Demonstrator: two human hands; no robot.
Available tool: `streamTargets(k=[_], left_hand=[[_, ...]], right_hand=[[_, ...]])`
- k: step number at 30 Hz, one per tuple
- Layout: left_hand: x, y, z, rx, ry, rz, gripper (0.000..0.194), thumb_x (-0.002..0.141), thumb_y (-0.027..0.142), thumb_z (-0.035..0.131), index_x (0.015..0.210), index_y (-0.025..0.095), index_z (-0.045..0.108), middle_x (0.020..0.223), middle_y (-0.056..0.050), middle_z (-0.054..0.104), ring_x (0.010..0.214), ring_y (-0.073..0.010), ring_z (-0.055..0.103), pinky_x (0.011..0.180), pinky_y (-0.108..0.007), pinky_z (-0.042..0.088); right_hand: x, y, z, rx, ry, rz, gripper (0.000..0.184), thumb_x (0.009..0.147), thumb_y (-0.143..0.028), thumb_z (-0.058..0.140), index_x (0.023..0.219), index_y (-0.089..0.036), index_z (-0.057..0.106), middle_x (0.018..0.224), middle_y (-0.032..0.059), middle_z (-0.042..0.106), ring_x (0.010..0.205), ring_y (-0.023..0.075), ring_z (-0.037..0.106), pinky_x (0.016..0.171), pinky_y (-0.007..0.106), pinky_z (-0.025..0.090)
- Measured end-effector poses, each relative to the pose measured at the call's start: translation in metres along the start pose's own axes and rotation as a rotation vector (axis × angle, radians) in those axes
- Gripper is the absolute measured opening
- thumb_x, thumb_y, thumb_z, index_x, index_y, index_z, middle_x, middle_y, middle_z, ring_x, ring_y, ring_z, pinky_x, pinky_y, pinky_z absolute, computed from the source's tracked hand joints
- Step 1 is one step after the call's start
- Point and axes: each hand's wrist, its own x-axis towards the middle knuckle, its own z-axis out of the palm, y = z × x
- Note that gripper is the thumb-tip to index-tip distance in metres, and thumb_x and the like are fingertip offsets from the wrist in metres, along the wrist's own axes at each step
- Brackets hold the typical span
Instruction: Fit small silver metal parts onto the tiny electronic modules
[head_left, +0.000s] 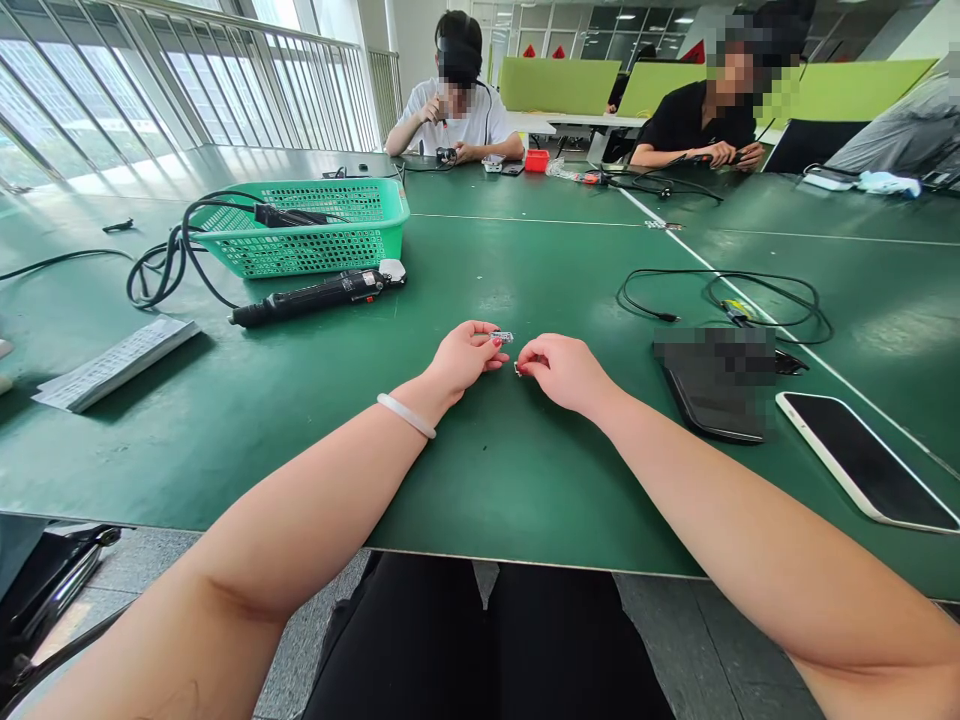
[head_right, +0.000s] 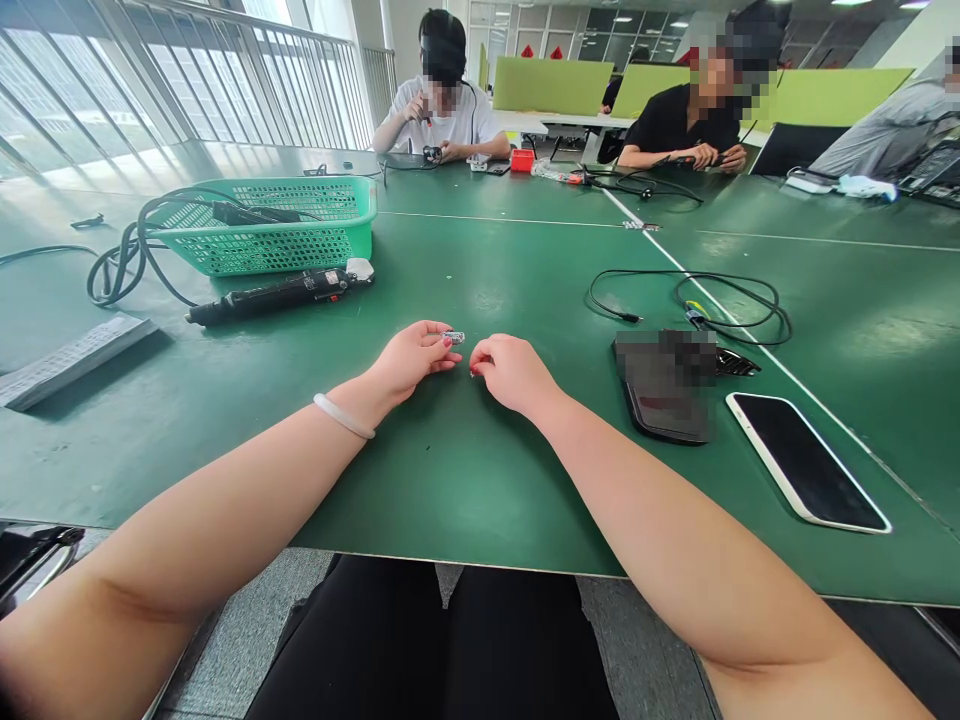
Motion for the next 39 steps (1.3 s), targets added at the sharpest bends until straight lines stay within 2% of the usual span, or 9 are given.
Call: streamTargets(k=[4, 7, 11, 15, 18, 21, 26, 33, 39], left_hand=[[-0.002, -0.001, 0.0, 0.089, -0.065, 0.028, 0.008, 0.088, 0.007, 0.054, 0.091, 0.014, 0.053, 0.071, 0.0, 0.066, 0.064, -0.0087, 0.063, 0.071, -0.026, 0.051], [-0.004, -0.001, 0.001, 0.148, -0.119, 0.04, 0.008, 0.087, 0.007, 0.056, 0.092, 0.014, 0.055, 0.072, -0.001, 0.066, 0.065, -0.009, 0.063, 0.071, -0.027, 0.05], [-0.007, 0.001, 0.003, 0.207, -0.186, 0.046, 0.008, 0.086, 0.006, 0.057, 0.089, 0.014, 0.056, 0.069, -0.001, 0.067, 0.066, -0.0092, 0.062, 0.072, -0.028, 0.049], [-0.008, 0.0, 0.004, 0.213, -0.202, 0.043, 0.008, 0.086, 0.006, 0.056, 0.089, 0.013, 0.056, 0.069, -0.001, 0.066, 0.066, -0.0092, 0.062, 0.073, -0.029, 0.05], [-0.006, -0.001, 0.003, 0.159, -0.139, 0.052, 0.009, 0.086, 0.007, 0.056, 0.091, 0.014, 0.055, 0.07, -0.001, 0.067, 0.065, -0.0089, 0.063, 0.071, -0.027, 0.05], [-0.001, -0.002, 0.001, 0.081, -0.017, 0.068, 0.009, 0.087, 0.008, 0.055, 0.093, 0.015, 0.053, 0.075, -0.001, 0.067, 0.065, -0.0082, 0.063, 0.066, -0.024, 0.049], [0.006, -0.001, -0.003, 0.004, 0.144, 0.102, 0.01, 0.087, 0.011, 0.057, 0.094, 0.016, 0.051, 0.091, -0.004, 0.068, 0.065, -0.0073, 0.064, 0.063, -0.022, 0.049], [0.007, -0.003, -0.004, 0.026, 0.165, 0.098, 0.008, 0.09, 0.013, 0.053, 0.097, 0.015, 0.051, 0.099, -0.006, 0.07, 0.066, -0.0065, 0.063, 0.061, -0.019, 0.05], [0.005, 0.0, -0.003, 0.032, 0.153, 0.089, 0.007, 0.089, 0.012, 0.053, 0.095, 0.015, 0.052, 0.097, -0.006, 0.069, 0.066, -0.0071, 0.064, 0.061, -0.02, 0.049]], right_hand=[[-0.001, -0.002, -0.007, 0.078, 0.27, -0.005, 0.015, 0.081, -0.015, 0.054, 0.073, -0.02, 0.066, 0.077, 0.0022, 0.063, 0.067, 0.0143, 0.053, 0.065, 0.029, 0.041], [-0.002, -0.004, -0.009, 0.089, 0.316, -0.05, 0.015, 0.081, -0.015, 0.054, 0.073, -0.021, 0.065, 0.078, 0.0026, 0.063, 0.068, 0.0153, 0.054, 0.065, 0.03, 0.041], [-0.002, -0.006, -0.008, 0.063, 0.286, -0.146, 0.02, 0.081, -0.011, 0.05, 0.072, -0.021, 0.064, 0.079, 0.0032, 0.064, 0.076, 0.0169, 0.057, 0.069, 0.031, 0.043], [-0.001, -0.007, -0.007, 0.049, 0.28, -0.148, 0.021, 0.081, -0.009, 0.049, 0.072, -0.02, 0.064, 0.081, 0.0036, 0.065, 0.077, 0.0168, 0.058, 0.07, 0.03, 0.044], [-0.001, -0.002, -0.007, 0.032, 0.265, -0.053, 0.017, 0.083, -0.013, 0.053, 0.076, -0.02, 0.067, 0.08, 0.0037, 0.065, 0.075, 0.0169, 0.057, 0.07, 0.031, 0.043], [0.001, 0.007, -0.005, -0.008, 0.186, 0.043, 0.017, 0.085, -0.019, 0.055, 0.086, -0.021, 0.072, 0.083, 0.0043, 0.066, 0.074, 0.0172, 0.058, 0.071, 0.032, 0.044], [0.008, 0.014, 0.007, -0.105, 0.054, 0.031, 0.028, 0.089, -0.018, 0.049, 0.101, -0.02, 0.075, 0.093, 0.0074, 0.068, 0.088, 0.0205, 0.06, 0.079, 0.034, 0.045], [0.022, 0.007, 0.023, -0.079, 0.002, -0.069, 0.031, 0.091, -0.019, 0.047, 0.106, -0.019, 0.074, 0.093, 0.0072, 0.066, 0.086, 0.018, 0.06, 0.076, 0.03, 0.045], [0.026, 0.011, 0.024, -0.039, 0.021, 0.014, 0.02, 0.086, -0.023, 0.058, 0.092, -0.021, 0.077, 0.084, 0.0045, 0.069, 0.08, 0.0173, 0.06, 0.073, 0.03, 0.044]])
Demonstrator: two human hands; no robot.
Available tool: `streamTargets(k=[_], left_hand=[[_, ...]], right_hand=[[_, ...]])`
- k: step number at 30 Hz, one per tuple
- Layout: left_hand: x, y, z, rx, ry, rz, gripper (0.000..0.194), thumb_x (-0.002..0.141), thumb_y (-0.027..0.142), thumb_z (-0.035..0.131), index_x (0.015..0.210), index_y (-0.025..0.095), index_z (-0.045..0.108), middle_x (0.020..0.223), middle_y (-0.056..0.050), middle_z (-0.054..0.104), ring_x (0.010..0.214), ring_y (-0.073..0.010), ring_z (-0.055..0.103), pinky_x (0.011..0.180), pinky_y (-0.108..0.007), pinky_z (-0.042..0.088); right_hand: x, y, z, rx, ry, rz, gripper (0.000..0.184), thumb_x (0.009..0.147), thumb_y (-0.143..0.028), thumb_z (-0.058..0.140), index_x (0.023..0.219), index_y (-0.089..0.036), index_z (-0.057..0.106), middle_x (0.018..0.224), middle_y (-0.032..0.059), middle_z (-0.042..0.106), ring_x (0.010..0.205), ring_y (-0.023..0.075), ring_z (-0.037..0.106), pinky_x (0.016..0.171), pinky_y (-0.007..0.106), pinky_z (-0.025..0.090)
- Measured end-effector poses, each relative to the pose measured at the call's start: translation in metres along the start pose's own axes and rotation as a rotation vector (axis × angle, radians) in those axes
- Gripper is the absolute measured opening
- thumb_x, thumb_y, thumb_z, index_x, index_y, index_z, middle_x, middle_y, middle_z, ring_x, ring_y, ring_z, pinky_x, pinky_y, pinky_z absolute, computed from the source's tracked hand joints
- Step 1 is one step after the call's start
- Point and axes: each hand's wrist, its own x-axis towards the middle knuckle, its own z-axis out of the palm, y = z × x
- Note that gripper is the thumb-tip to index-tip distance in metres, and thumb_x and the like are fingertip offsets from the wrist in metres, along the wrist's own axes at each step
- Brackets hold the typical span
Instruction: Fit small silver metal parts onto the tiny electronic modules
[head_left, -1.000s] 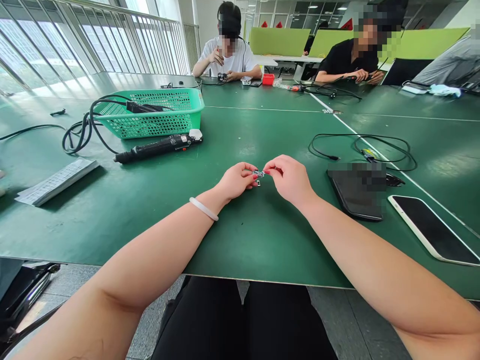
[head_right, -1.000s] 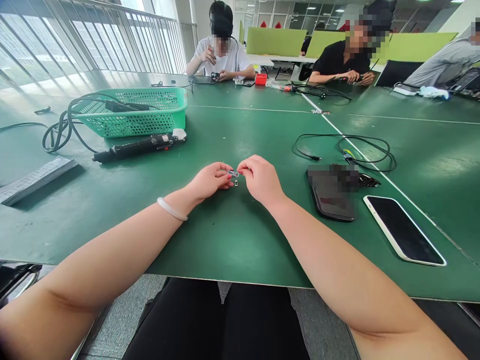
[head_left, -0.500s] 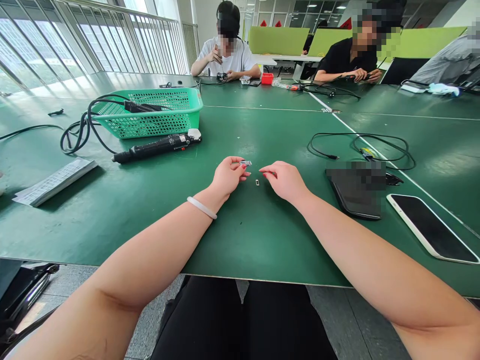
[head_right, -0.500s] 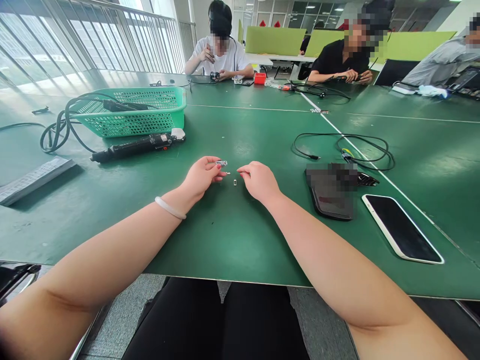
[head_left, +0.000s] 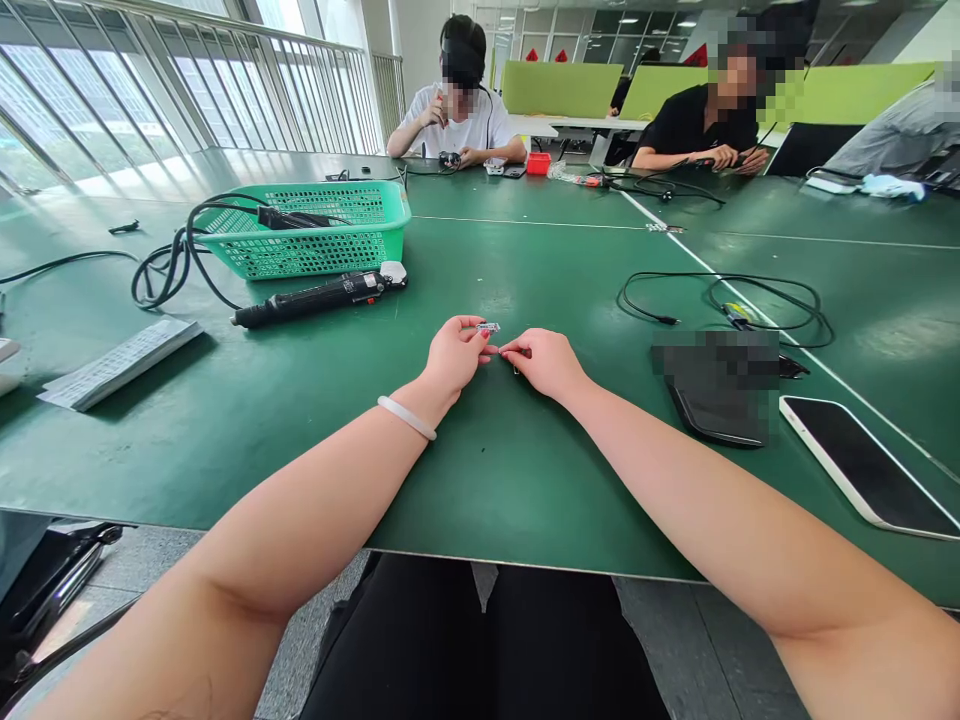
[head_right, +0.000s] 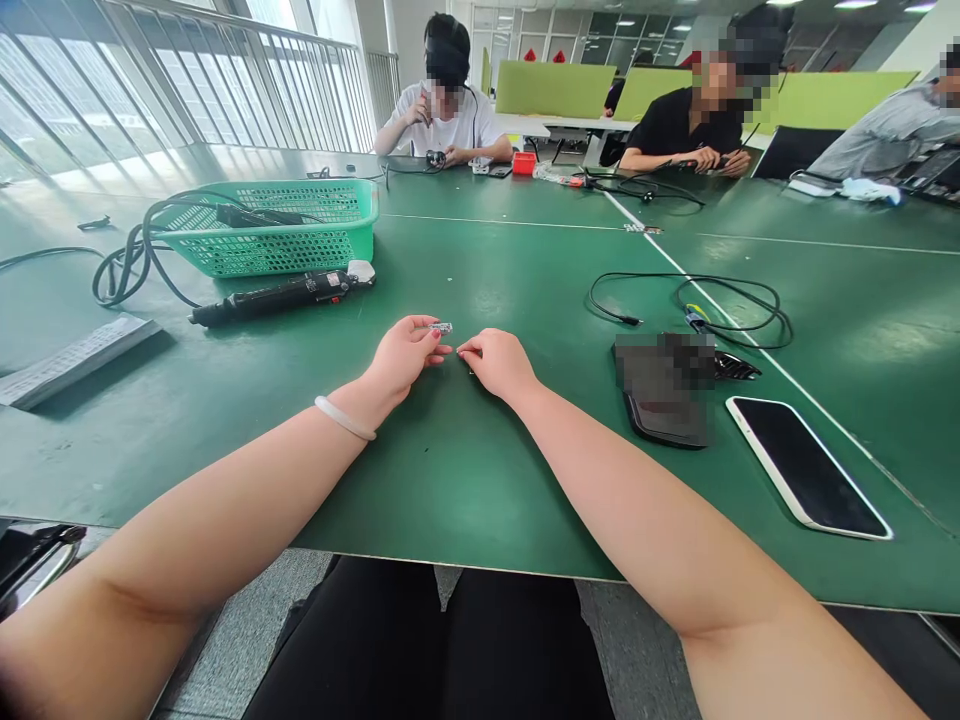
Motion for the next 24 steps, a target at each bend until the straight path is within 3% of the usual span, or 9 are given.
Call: streamTargets(k=[4, 9, 15, 18, 24], left_hand=[[0.0, -0.002, 0.0, 0.023, -0.022, 0.019, 0.008, 0.088, 0.012, 0.055, 0.094, 0.016, 0.052, 0.088, -0.003, 0.069, 0.066, -0.0086, 0.064, 0.061, -0.022, 0.048], [0.0, -0.006, 0.0, 0.088, -0.092, 0.049, 0.01, 0.086, 0.008, 0.054, 0.091, 0.017, 0.053, 0.076, -0.001, 0.066, 0.064, -0.0095, 0.063, 0.062, -0.023, 0.047], [-0.001, -0.005, 0.001, 0.166, -0.157, 0.055, 0.01, 0.084, 0.009, 0.058, 0.09, 0.017, 0.055, 0.074, -0.001, 0.068, 0.064, -0.0101, 0.063, 0.063, -0.024, 0.047], [-0.002, -0.004, 0.002, 0.193, -0.178, 0.07, 0.011, 0.084, 0.009, 0.057, 0.09, 0.017, 0.055, 0.075, -0.001, 0.068, 0.064, -0.0105, 0.063, 0.063, -0.025, 0.047], [-0.004, -0.006, 0.002, 0.163, -0.204, 0.083, 0.014, 0.08, 0.008, 0.063, 0.086, 0.017, 0.055, 0.069, 0.001, 0.067, 0.064, -0.0111, 0.064, 0.067, -0.026, 0.048]], right_hand=[[0.002, 0.0, -0.001, 0.052, 0.004, 0.089, 0.014, 0.081, -0.023, 0.062, 0.081, -0.021, 0.076, 0.079, 0.0026, 0.069, 0.075, 0.0163, 0.06, 0.071, 0.029, 0.044], [0.003, -0.002, 0.001, -0.045, 0.019, 0.021, 0.018, 0.083, -0.016, 0.055, 0.075, -0.018, 0.071, 0.082, 0.0063, 0.066, 0.077, 0.0171, 0.058, 0.071, 0.03, 0.043], [-0.003, -0.004, -0.012, 0.232, 0.255, 0.087, 0.016, 0.081, -0.016, 0.052, 0.074, -0.019, 0.066, 0.082, 0.0043, 0.066, 0.074, 0.0163, 0.057, 0.073, 0.032, 0.045], [-0.009, -0.011, -0.019, 0.37, 0.239, 0.098, 0.012, 0.079, -0.019, 0.055, 0.073, -0.019, 0.066, 0.081, 0.0036, 0.068, 0.071, 0.016, 0.058, 0.071, 0.032, 0.046], [-0.014, -0.02, -0.018, 0.352, 0.207, 0.086, 0.012, 0.078, -0.024, 0.058, 0.073, -0.02, 0.069, 0.08, 0.0034, 0.07, 0.074, 0.0172, 0.061, 0.072, 0.033, 0.048]])
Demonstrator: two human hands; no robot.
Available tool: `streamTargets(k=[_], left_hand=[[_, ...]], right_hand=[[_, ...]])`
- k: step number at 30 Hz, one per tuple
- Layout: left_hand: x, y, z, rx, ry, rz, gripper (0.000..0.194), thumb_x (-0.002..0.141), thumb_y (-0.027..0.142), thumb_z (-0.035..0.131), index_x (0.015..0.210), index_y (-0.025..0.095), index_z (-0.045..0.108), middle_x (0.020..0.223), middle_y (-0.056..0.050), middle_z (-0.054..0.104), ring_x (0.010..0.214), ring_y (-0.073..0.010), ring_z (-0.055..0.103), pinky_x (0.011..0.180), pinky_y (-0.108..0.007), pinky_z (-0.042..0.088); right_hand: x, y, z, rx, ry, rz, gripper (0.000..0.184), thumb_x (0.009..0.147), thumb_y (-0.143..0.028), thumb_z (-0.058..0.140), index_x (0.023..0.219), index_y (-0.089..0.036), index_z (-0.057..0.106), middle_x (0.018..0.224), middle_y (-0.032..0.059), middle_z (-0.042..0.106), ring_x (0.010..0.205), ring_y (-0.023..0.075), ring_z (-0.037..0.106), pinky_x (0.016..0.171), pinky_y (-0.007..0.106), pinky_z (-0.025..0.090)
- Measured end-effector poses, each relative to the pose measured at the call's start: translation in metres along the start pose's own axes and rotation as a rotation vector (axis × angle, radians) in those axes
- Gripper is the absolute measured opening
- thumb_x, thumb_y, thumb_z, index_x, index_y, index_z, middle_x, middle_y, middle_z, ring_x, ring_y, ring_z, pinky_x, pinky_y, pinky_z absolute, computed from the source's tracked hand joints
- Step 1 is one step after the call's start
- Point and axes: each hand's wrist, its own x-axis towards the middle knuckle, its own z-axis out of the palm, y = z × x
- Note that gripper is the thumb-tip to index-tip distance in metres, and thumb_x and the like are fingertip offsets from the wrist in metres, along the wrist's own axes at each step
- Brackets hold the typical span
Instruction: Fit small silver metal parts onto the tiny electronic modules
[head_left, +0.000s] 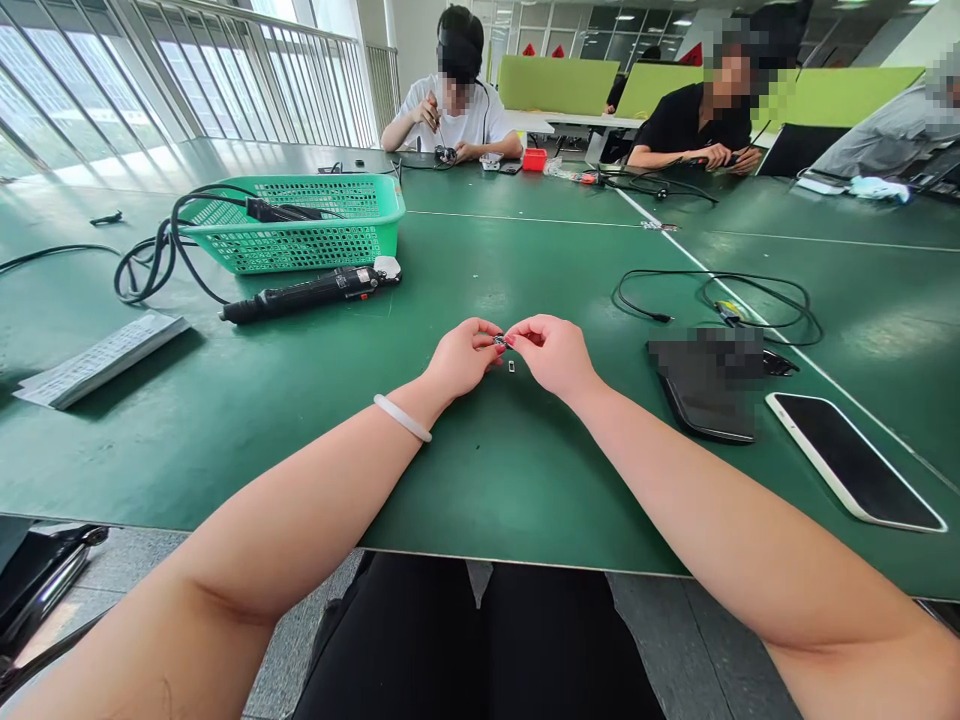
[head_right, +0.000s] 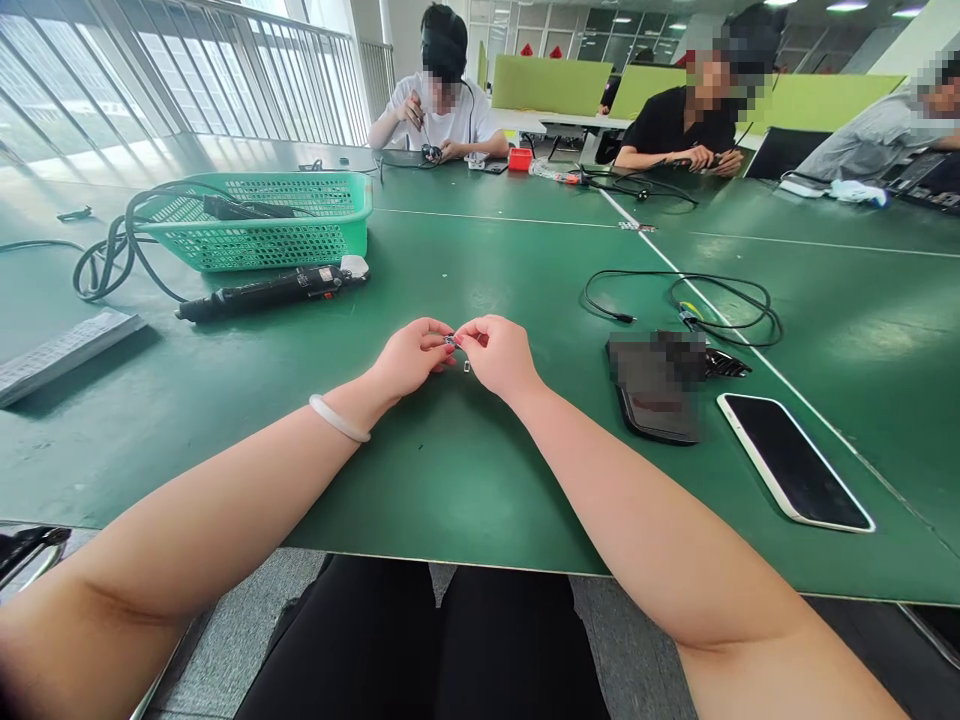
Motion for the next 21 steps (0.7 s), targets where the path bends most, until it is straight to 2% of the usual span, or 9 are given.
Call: streamTargets(k=[6, 11, 16, 21], left_hand=[[-0.0006, 0.0011, 0.0006, 0.014, -0.035, -0.005, 0.011, 0.081, 0.01, 0.063, 0.087, 0.017, 0.056, 0.065, 0.001, 0.066, 0.066, -0.0119, 0.064, 0.07, -0.028, 0.049], [-0.0009, 0.0045, -0.0003, -0.104, -0.032, -0.07, 0.006, 0.085, 0.014, 0.061, 0.089, 0.015, 0.056, 0.077, -0.003, 0.07, 0.067, -0.0101, 0.065, 0.067, -0.025, 0.048], [0.0013, 0.0042, -0.002, -0.162, -0.018, -0.088, 0.004, 0.087, 0.016, 0.059, 0.088, 0.014, 0.056, 0.087, -0.005, 0.071, 0.066, -0.0078, 0.064, 0.065, -0.023, 0.047], [0.0002, 0.0042, -0.0012, -0.16, -0.015, -0.077, 0.006, 0.086, 0.018, 0.062, 0.086, 0.014, 0.056, 0.083, -0.005, 0.07, 0.066, -0.0093, 0.064, 0.065, -0.025, 0.047]], right_hand=[[-0.0003, -0.0019, -0.0006, 0.017, 0.032, 0.034, 0.012, 0.077, -0.025, 0.063, 0.075, -0.021, 0.074, 0.082, 0.0025, 0.073, 0.078, 0.0184, 0.065, 0.076, 0.034, 0.051], [-0.0003, 0.002, -0.0043, 0.168, 0.113, 0.063, 0.015, 0.077, -0.021, 0.063, 0.085, -0.02, 0.076, 0.083, 0.0029, 0.075, 0.081, 0.0182, 0.069, 0.082, 0.034, 0.053], [-0.0039, 0.0028, -0.0069, 0.129, 0.128, 0.015, 0.012, 0.077, -0.022, 0.065, 0.082, -0.021, 0.076, 0.083, 0.0021, 0.075, 0.079, 0.0184, 0.068, 0.081, 0.036, 0.054], [-0.0081, -0.0013, -0.0061, 0.111, 0.122, -0.033, 0.014, 0.079, -0.02, 0.063, 0.082, -0.023, 0.077, 0.083, 0.001, 0.075, 0.081, 0.018, 0.069, 0.081, 0.034, 0.054]])
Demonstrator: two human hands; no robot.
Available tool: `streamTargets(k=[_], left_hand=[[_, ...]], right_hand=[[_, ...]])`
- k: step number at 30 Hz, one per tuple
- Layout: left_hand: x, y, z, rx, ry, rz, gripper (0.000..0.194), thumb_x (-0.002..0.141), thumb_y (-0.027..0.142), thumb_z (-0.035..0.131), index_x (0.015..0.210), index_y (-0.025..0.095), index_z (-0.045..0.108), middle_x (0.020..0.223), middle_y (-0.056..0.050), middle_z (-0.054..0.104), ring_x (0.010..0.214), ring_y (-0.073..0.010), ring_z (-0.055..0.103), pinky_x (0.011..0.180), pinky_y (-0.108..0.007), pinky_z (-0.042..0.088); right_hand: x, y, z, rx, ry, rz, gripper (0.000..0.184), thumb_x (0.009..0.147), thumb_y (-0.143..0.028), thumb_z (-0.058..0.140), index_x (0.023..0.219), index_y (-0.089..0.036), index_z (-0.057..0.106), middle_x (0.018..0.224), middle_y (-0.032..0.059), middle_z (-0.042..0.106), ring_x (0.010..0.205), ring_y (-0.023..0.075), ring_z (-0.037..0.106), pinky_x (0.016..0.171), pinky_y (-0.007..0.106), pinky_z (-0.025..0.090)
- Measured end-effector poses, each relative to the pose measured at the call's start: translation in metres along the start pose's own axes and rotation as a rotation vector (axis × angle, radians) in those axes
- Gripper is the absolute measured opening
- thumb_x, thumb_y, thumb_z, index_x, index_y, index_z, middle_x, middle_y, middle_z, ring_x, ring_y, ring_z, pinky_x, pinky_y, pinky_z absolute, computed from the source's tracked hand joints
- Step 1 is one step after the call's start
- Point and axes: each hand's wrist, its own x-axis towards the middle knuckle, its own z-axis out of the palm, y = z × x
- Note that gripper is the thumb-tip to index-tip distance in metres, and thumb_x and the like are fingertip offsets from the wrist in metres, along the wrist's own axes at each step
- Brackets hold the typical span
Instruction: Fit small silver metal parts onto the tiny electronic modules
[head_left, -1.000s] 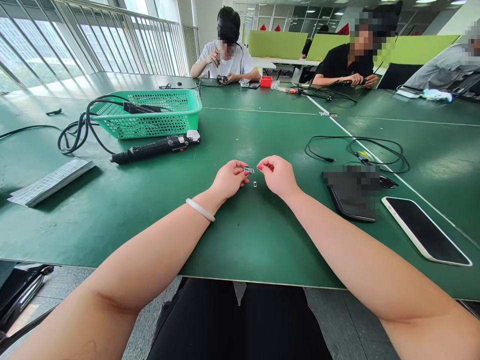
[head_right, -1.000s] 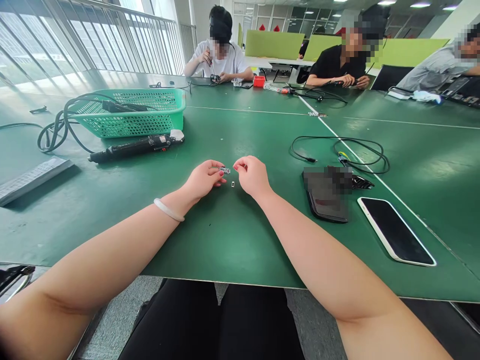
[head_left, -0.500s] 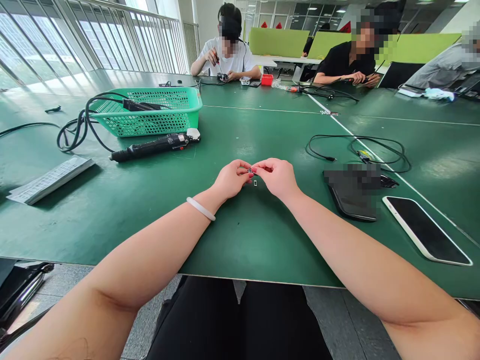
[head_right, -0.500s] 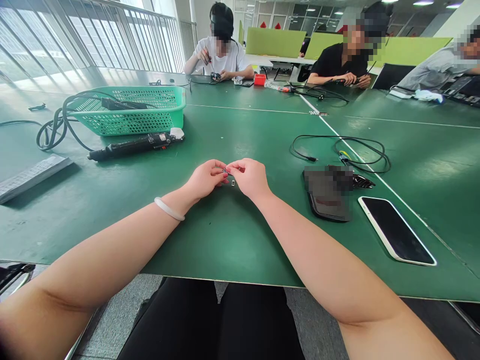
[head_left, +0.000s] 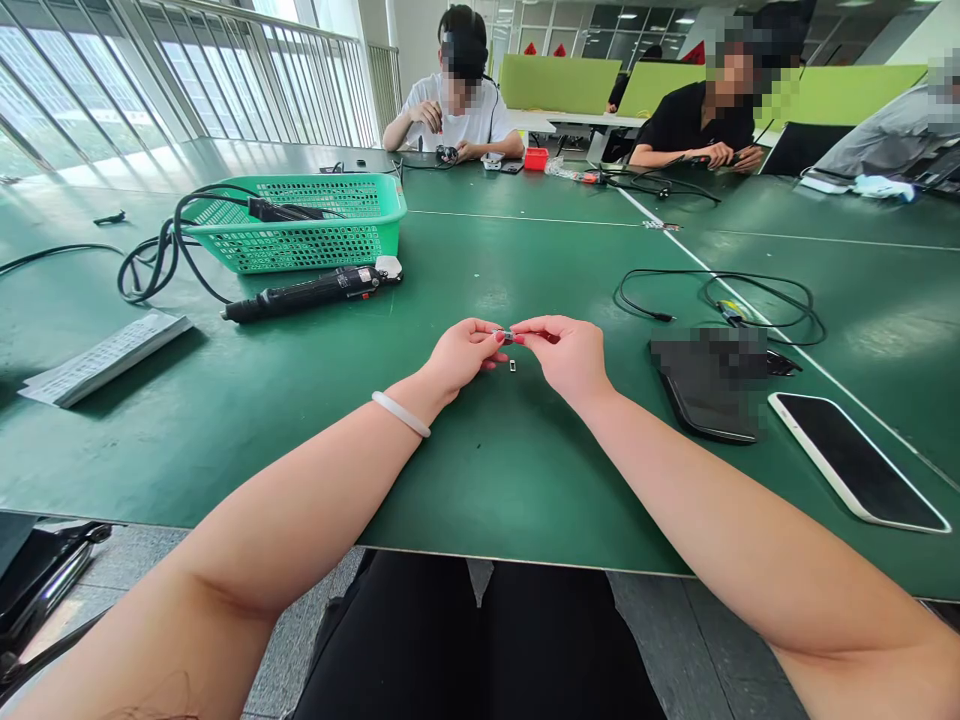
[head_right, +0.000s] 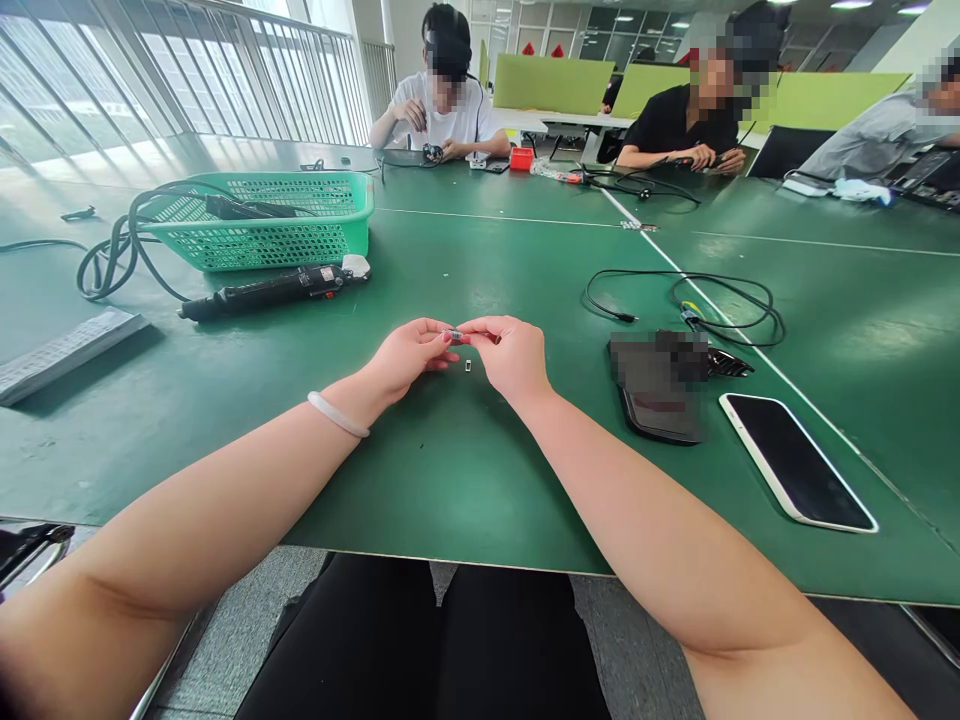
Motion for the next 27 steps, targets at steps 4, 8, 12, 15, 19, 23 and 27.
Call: streamTargets(k=[4, 8, 12, 15, 19, 23, 27], left_hand=[[-0.0016, 0.0004, 0.0002, 0.002, -0.008, 0.0, 0.008, 0.086, 0.019, 0.062, 0.086, 0.014, 0.056, 0.08, -0.003, 0.069, 0.066, -0.009, 0.064, 0.065, -0.024, 0.046], [-0.0017, 0.0004, -0.0004, -0.004, -0.008, 0.001, 0.012, 0.085, 0.024, 0.064, 0.085, 0.015, 0.057, 0.08, -0.002, 0.069, 0.066, -0.0093, 0.064, 0.065, -0.025, 0.047], [-0.0015, 0.001, -0.0004, -0.025, 0.0, -0.001, 0.012, 0.084, 0.024, 0.065, 0.083, 0.015, 0.057, 0.082, -0.003, 0.069, 0.067, -0.009, 0.063, 0.065, -0.024, 0.046], [-0.0024, 0.0018, -0.0002, -0.105, 0.008, -0.036, 0.013, 0.084, 0.025, 0.064, 0.083, 0.015, 0.057, 0.085, -0.003, 0.069, 0.067, -0.0081, 0.063, 0.066, -0.024, 0.046], [-0.0041, 0.0024, -0.0004, -0.2, -0.024, -0.072, 0.016, 0.082, 0.026, 0.067, 0.082, 0.014, 0.057, 0.091, -0.005, 0.07, 0.068, -0.0079, 0.063, 0.067, -0.024, 0.046], [-0.0044, 0.0026, -0.0003, -0.217, -0.066, -0.056, 0.022, 0.076, 0.025, 0.073, 0.085, 0.015, 0.057, 0.086, -0.002, 0.068, 0.069, -0.0087, 0.064, 0.068, -0.025, 0.045], [-0.0041, 0.0034, 0.0003, -0.206, -0.052, -0.045, 0.027, 0.07, 0.021, 0.078, 0.084, 0.015, 0.056, 0.074, 0.002, 0.064, 0.067, -0.0087, 0.063, 0.068, -0.025, 0.044]], right_hand=[[-0.001, 0.0001, 0.0013, -0.078, 0.024, -0.026, 0.016, 0.08, -0.019, 0.063, 0.084, -0.025, 0.077, 0.082, 0.0006, 0.074, 0.077, 0.017, 0.067, 0.078, 0.033, 0.052], [-0.0008, 0.0012, 0.0018, -0.234, 0.045, -0.104, 0.015, 0.081, -0.021, 0.064, 0.085, -0.027, 0.078, 0.074, 0.0004, 0.07, 0.068, 0.0152, 0.061, 0.07, 0.031, 0.05], [-0.0006, 0.0022, 0.0022, -0.439, 0.052, -0.285, 0.018, 0.084, -0.022, 0.063, 0.094, -0.025, 0.078, 0.07, 0.0034, 0.068, 0.071, 0.017, 0.059, 0.068, 0.03, 0.047], [-0.0004, 0.0031, 0.0028, -0.586, 0.027, -0.411, 0.025, 0.088, -0.022, 0.055, 0.1, -0.023, 0.077, 0.071, 0.005, 0.07, 0.072, 0.0186, 0.057, 0.068, 0.031, 0.045], [0.0004, 0.0037, 0.0023, -0.696, 0.027, -0.491, 0.032, 0.093, -0.021, 0.045, 0.098, -0.022, 0.077, 0.073, 0.0054, 0.071, 0.071, 0.0187, 0.056, 0.067, 0.032, 0.042], [0.0007, 0.0024, 0.0008, -0.745, 0.038, -0.504, 0.034, 0.093, -0.02, 0.043, 0.107, -0.022, 0.074, 0.073, 0.006, 0.07, 0.072, 0.0189, 0.056, 0.068, 0.032, 0.041], [-0.0014, -0.0005, 0.001, -0.757, 0.018, -0.5, 0.039, 0.094, -0.019, 0.04, 0.125, -0.022, 0.064, 0.073, 0.0053, 0.068, 0.074, 0.0185, 0.056, 0.07, 0.032, 0.042]])
